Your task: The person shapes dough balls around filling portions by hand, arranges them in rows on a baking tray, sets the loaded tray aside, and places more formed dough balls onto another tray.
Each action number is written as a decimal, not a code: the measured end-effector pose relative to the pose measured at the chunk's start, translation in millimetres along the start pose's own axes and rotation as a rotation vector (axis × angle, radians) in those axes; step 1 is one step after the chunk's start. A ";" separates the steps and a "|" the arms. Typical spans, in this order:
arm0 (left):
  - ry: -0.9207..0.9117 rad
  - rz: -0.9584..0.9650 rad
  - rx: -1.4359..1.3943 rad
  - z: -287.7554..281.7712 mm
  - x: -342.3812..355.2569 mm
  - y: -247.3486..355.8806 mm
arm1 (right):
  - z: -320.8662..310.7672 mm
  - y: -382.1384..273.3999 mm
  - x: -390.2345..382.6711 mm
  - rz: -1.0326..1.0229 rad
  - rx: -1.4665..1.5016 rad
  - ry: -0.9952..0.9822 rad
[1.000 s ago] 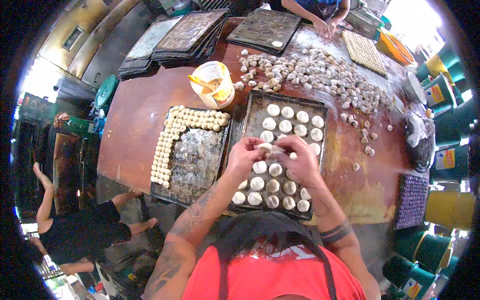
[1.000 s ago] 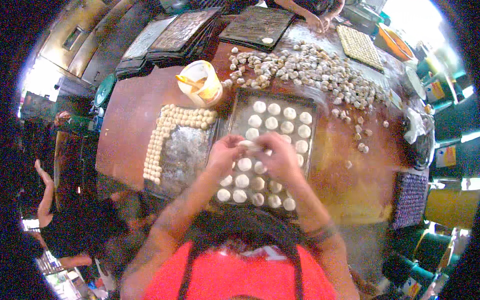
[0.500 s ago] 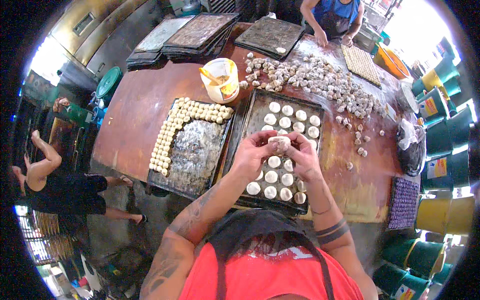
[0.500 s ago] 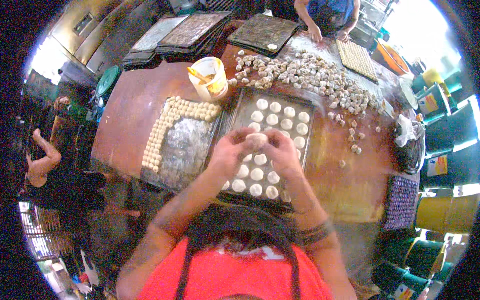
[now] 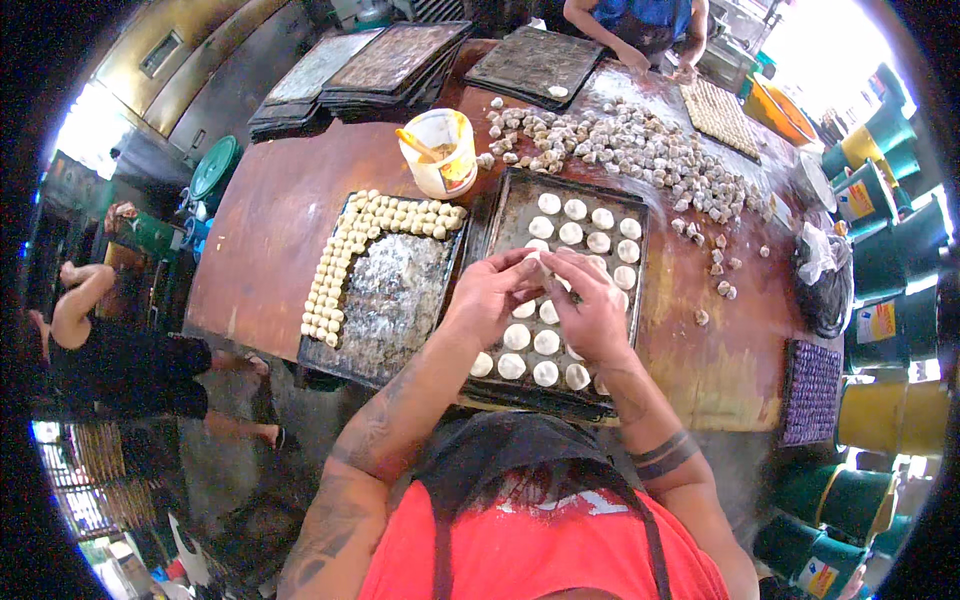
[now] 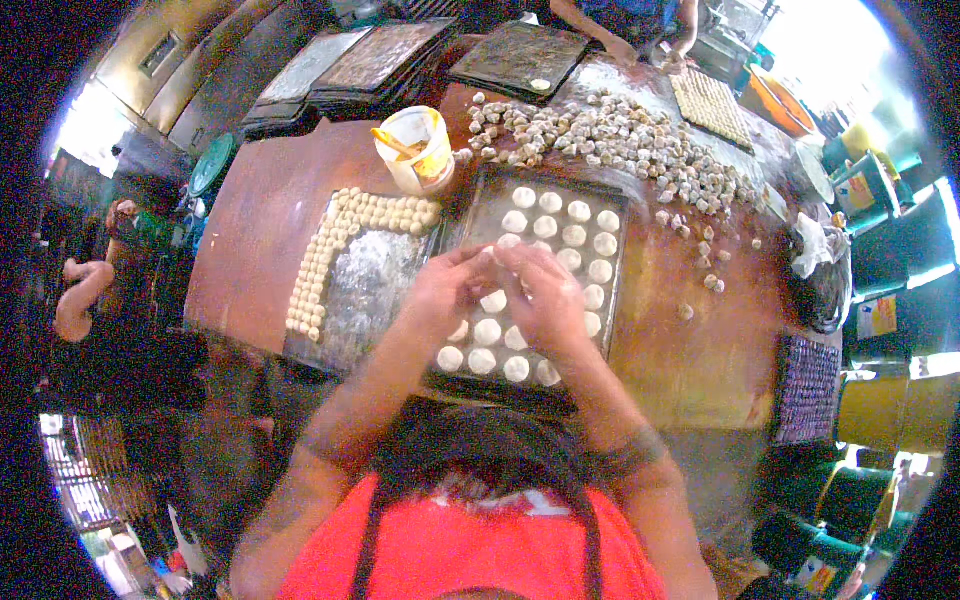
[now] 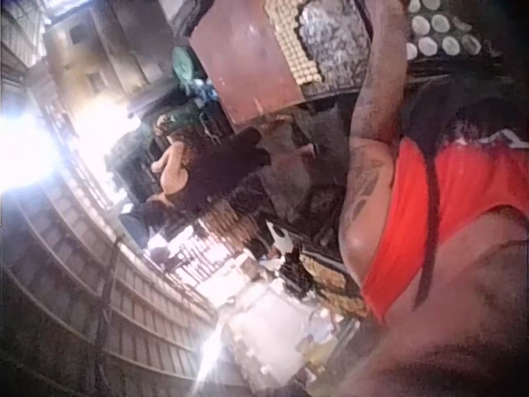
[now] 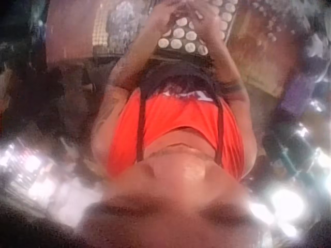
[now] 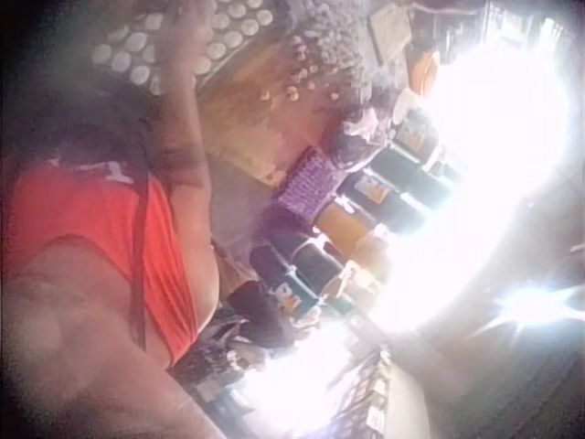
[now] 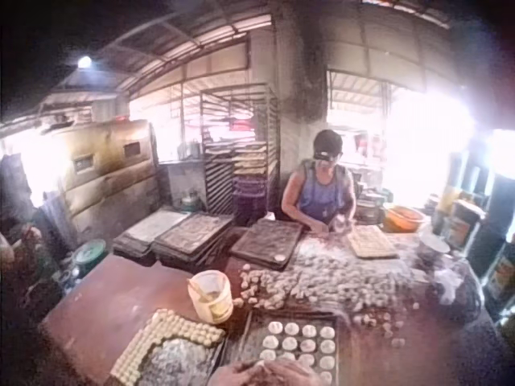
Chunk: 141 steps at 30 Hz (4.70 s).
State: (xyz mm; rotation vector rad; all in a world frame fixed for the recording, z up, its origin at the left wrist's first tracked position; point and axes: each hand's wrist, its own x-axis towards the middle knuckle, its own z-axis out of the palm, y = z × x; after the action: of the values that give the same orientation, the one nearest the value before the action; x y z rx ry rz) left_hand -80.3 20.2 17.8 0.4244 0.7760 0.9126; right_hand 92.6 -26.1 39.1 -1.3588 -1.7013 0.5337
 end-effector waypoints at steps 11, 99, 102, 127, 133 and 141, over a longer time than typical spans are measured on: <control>-0.131 -0.157 0.042 -16.9 -11.8 -53.4 | 44.1 55.1 -24.1 0.166 0.099 -0.013; 0.204 -0.071 0.202 -35.5 -10.7 -51.7 | 57.1 43.1 -53.5 0.418 0.403 -0.112; 0.228 0.225 0.581 -54.7 -8.4 -50.5 | 77.7 48.8 -27.7 0.575 0.410 -0.080; 1.006 0.441 2.259 -337.2 66.1 148.8 | -83.4 287.0 49.4 0.288 -0.778 0.229; 0.842 0.581 1.254 -269.4 75.9 112.7 | -217.7 404.8 -73.4 0.547 -0.931 0.128; 0.208 0.058 -0.048 -103.4 5.1 -29.8 | -167.2 316.7 -118.1 0.754 -0.669 0.215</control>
State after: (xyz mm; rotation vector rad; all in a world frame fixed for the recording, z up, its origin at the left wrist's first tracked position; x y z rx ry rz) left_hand -140.0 8.9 -71.2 0.3142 0.9329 1.0383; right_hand 411.4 -67.7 -157.9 -2.4712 -1.1812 0.1925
